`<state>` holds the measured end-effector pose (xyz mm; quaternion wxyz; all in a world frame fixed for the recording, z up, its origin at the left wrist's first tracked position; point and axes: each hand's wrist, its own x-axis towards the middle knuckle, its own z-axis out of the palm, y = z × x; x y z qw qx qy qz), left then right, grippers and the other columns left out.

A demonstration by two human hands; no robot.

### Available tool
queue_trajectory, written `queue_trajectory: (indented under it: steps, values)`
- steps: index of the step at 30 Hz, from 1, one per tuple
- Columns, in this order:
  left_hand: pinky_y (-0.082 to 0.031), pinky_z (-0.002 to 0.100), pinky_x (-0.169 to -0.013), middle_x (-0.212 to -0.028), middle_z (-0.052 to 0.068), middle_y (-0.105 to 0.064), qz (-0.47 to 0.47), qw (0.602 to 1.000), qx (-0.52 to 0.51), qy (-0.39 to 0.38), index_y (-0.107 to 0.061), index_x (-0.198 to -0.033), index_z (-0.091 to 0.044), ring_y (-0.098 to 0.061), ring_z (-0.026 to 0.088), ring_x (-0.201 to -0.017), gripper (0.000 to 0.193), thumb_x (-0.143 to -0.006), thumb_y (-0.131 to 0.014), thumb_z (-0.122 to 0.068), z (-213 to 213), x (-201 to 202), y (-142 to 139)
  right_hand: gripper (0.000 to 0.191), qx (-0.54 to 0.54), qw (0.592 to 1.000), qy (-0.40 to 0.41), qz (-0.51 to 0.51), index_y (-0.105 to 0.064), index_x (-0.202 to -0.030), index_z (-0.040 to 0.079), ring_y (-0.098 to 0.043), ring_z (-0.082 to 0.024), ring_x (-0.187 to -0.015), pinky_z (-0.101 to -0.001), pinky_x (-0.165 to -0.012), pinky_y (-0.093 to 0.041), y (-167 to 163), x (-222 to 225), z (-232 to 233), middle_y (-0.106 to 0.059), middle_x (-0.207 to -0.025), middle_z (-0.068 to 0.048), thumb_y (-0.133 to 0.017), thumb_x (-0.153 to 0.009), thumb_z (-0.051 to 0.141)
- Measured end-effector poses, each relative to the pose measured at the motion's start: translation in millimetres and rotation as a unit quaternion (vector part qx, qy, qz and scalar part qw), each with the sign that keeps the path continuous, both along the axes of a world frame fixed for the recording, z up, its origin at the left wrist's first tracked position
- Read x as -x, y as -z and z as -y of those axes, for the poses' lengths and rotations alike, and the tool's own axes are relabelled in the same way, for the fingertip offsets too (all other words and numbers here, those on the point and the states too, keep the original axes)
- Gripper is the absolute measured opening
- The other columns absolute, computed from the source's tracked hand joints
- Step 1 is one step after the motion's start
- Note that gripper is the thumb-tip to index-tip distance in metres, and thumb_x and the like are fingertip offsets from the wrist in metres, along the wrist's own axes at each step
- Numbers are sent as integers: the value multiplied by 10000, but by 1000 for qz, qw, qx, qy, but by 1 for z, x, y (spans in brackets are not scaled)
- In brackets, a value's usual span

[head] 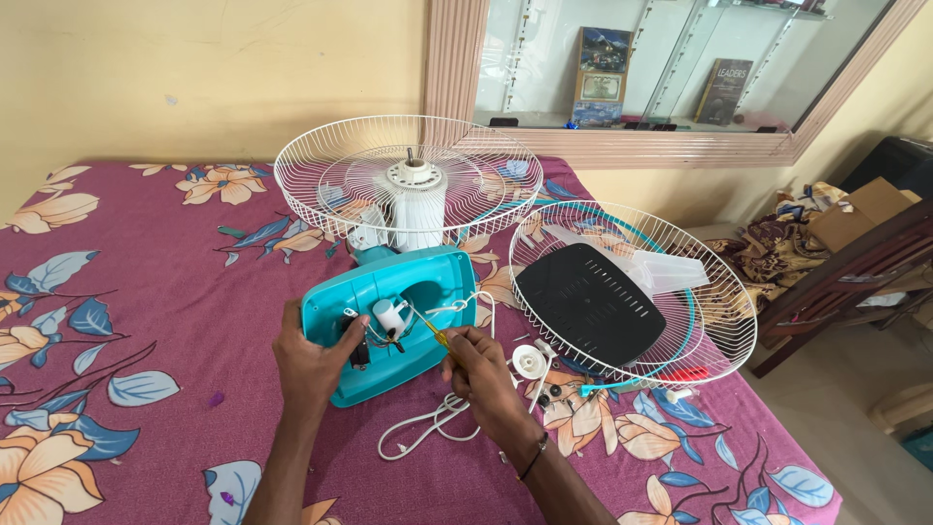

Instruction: The person uses a screwdriver to adjust internal components of a disassembled electric fan base. They repeatedly probe and tighten connections inside the teal housing while holding the base steady with the other hand.

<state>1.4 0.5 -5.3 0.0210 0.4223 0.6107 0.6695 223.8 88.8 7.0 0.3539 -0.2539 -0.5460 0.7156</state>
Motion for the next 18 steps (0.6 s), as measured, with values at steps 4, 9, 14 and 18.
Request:
queue_trajectory:
  steps: [4,9,14,18]
  values:
    - [-651,373,-614,-865,152,-733,-10,1000,12,-12,-578,-1086,-19,-770,236,-745,555,-764,-884,-352,0,0,0,208,11,1000,-11,-4,-591,-1058,43,-318,-37,-385,-222,-362,-228,3,0,-1,-582,-613,-21,-530,-1058,242]
    - [-648,368,-598,-855,150,-725,-15,1000,7,-14,-577,-1091,-18,-765,237,-733,573,-751,-888,-359,0,0,-1,217,28,1000,-12,-7,-584,-1096,47,-314,-37,-378,-225,-359,-233,4,2,0,-583,-613,-20,-521,-1053,250]
    - [-623,429,-854,-1133,233,-671,-38,998,-50,-24,-481,-1302,13,-718,303,-1036,762,-766,-898,-332,4,-6,-4,241,26,1000,9,14,-578,-1141,43,-321,-33,-384,-218,-361,-234,2,3,4,-572,-609,-9,-535,-1041,258]
    - [-568,454,-1015,-1438,282,-546,-85,988,-119,-51,-342,-1461,15,-630,343,-1253,911,-803,-886,-303,7,-14,-4,247,-57,995,64,41,-579,-1149,1,-394,-45,-406,-232,-379,-277,-5,6,9,-588,-600,-22,-582,-1033,219]
